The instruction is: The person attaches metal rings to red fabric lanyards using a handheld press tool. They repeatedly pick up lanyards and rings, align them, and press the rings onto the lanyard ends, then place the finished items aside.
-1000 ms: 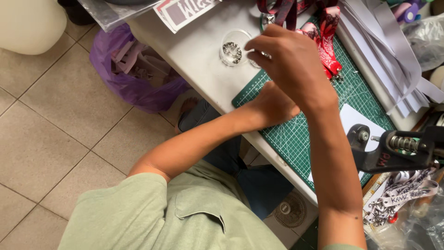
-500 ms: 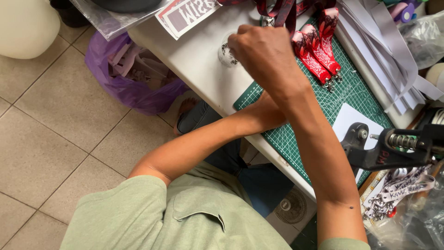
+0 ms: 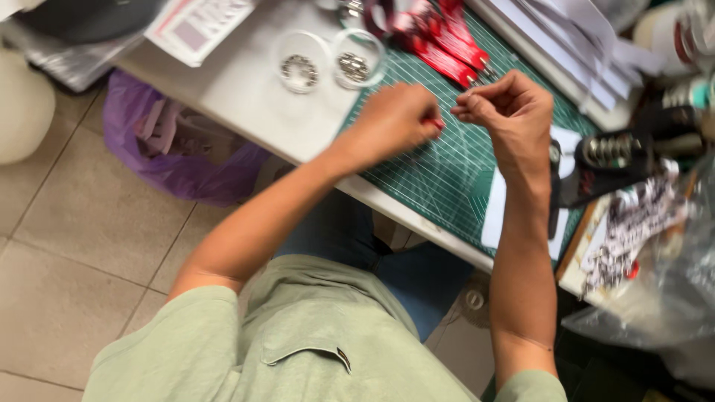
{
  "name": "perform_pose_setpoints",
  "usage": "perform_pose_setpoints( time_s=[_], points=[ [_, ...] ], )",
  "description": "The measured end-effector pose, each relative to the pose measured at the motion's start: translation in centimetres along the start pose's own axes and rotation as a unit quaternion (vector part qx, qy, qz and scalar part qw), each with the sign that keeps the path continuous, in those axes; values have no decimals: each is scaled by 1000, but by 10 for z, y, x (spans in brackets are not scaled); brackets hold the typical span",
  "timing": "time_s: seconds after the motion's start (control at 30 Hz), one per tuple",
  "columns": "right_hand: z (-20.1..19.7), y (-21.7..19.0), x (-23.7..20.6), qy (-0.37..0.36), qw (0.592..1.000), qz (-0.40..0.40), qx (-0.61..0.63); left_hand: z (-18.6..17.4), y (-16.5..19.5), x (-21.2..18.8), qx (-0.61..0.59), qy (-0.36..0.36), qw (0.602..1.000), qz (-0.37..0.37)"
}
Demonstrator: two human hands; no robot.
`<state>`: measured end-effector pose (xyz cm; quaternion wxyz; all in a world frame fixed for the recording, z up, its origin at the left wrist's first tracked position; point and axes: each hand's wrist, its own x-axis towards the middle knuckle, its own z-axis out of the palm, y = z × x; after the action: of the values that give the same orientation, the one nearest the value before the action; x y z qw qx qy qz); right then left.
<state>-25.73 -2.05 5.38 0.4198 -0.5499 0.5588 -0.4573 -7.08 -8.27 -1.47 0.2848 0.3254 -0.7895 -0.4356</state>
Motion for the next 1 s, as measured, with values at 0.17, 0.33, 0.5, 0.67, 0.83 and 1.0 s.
perform_pose_setpoints(
  time_s=[0.17, 0.33, 0.5, 0.67, 0.83, 1.0],
  points=[
    [-2, 44, -36, 43, 997, 52, 48, -18, -5, 4, 17, -43, 999, 3],
    [19, 62, -48, 35, 996, 46, 69, -28, -7, -2, 19, -49, 999, -7],
    [24, 62, -46, 1, 994, 27, 103, -30, -4, -10, -8, -29, 998, -47],
    [36, 61, -49, 33, 997, 26, 64, -28, 2, -14, 3, -25, 998, -58],
    [42, 59, -48, 59, 998, 2, -28, -27, 3, -16, -9, -20, 997, -75],
    [44, 57, -48, 53, 995, -26, -81, -22, 0, -19, -24, -8, 997, -70]
  ],
)
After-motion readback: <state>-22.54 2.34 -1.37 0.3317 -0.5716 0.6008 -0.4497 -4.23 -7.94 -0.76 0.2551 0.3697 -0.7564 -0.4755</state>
